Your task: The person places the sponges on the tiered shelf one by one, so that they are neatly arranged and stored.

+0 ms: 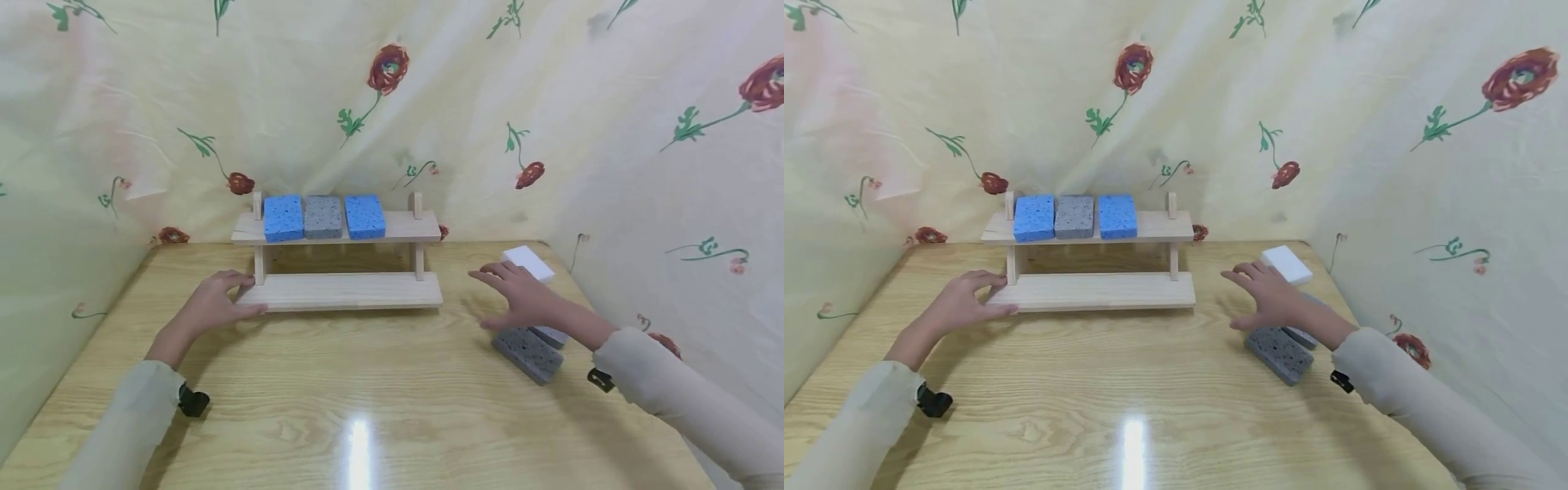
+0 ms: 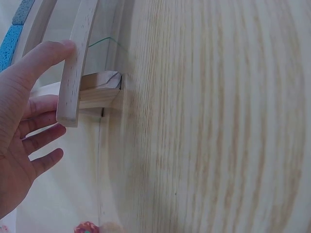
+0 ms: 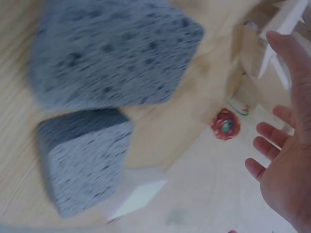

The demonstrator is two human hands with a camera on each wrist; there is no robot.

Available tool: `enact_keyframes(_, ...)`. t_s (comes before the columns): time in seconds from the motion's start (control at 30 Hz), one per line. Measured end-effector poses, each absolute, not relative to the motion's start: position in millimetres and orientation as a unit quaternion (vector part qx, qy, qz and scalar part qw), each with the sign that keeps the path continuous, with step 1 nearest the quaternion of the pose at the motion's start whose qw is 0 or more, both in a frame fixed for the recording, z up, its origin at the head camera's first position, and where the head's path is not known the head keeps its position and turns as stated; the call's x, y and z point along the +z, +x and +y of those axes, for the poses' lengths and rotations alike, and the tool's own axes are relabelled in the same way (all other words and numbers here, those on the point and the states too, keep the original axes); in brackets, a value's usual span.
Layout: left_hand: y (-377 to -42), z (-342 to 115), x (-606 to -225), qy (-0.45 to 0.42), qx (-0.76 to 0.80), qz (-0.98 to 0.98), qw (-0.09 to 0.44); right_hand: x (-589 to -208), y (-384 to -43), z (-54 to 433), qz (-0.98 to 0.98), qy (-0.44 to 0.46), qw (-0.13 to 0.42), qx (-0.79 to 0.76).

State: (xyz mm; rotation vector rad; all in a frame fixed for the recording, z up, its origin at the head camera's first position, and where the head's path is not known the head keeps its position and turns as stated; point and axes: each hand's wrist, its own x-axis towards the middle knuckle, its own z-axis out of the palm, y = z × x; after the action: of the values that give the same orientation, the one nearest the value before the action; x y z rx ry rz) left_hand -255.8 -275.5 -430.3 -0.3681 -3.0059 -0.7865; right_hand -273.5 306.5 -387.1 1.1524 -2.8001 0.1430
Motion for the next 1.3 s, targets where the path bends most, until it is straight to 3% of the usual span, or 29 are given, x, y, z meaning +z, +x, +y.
enact_keyframes(0.17, -254, -276, -430, -0.121, -0.252, -0.960, 0.012, -387, -265, 323, -0.924, 0.381, 0.017, 0.029)
enact_keyframes(0.57, -256, -279, -434, -0.125, -0.257, -0.958, 0.019, -395, -242, 346, -0.930, 0.368, 0.007, 0.006)
enact_keyframes(0.93, -257, -279, -435, -0.127, -0.254, -0.959, 0.022, -408, -222, 357, -0.922, 0.384, 0.051, 0.010)
enact_keyframes(1.3, -258, -280, -436, -0.124, -0.251, -0.960, 0.017, -419, -218, 364, -0.946, 0.324, -0.013, 0.012)
